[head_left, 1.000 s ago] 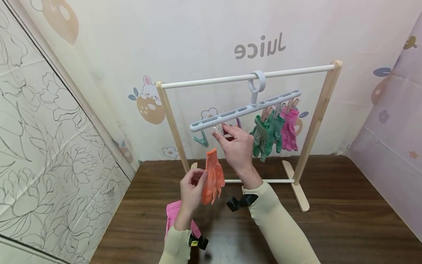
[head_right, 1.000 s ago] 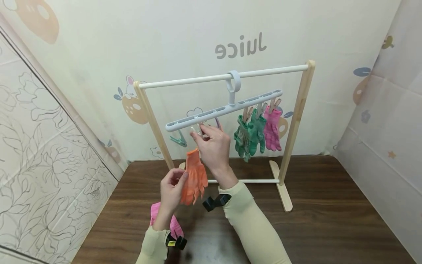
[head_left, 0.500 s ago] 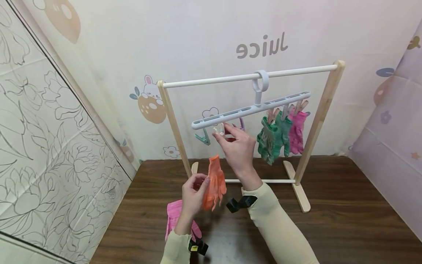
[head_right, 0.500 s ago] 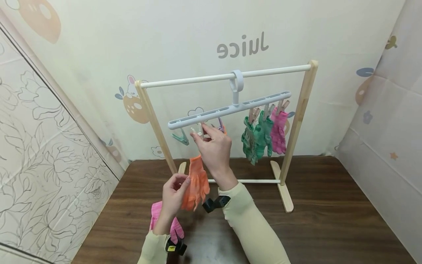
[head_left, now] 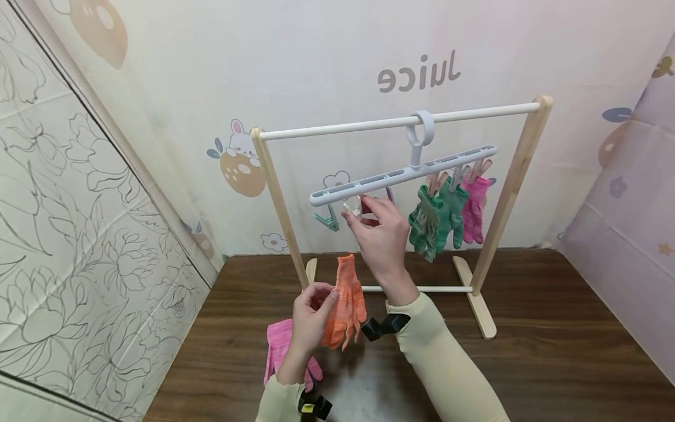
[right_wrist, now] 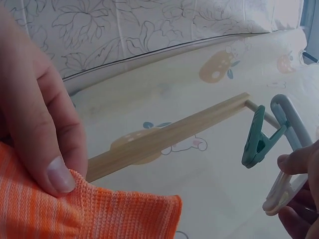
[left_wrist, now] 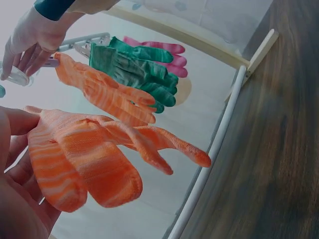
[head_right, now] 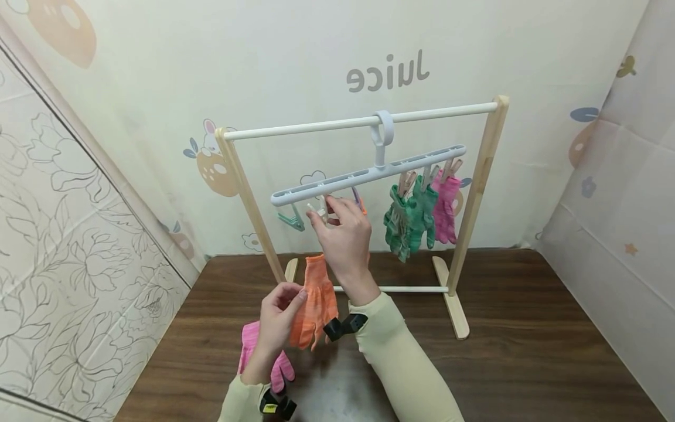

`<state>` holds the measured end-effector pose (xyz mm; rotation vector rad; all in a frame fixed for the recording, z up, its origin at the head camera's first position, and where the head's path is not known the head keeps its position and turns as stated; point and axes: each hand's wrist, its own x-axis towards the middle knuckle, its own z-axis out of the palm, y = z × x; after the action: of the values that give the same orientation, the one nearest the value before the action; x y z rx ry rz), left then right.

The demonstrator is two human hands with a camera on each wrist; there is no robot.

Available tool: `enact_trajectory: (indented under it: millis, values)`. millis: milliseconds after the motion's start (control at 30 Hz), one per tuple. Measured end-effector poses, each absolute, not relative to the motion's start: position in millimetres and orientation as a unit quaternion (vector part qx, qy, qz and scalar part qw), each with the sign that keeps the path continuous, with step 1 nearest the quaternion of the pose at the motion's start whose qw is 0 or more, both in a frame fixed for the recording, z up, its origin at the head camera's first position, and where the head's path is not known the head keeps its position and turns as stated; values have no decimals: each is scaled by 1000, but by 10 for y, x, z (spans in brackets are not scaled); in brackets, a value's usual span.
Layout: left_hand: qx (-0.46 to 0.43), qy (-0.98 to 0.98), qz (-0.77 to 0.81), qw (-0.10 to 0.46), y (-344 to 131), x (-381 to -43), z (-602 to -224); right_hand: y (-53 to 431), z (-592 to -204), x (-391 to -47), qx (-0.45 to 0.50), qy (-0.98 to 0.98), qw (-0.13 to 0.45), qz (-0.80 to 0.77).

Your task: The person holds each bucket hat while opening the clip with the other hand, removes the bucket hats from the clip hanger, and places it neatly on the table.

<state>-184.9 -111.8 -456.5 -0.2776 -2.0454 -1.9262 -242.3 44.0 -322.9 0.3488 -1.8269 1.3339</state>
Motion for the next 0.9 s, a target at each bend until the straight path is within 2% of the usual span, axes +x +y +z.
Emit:
enact_trajectory:
  millis: [433,900]
  values:
    - [-83,-723,-676,120,-1183,-1810,-4667,455,-3244,-2433,131,-739,391,532]
    - [-53,-702,-708,50,-1198,-1732,-4765,474,-3220,-2481,141,-739,393,529]
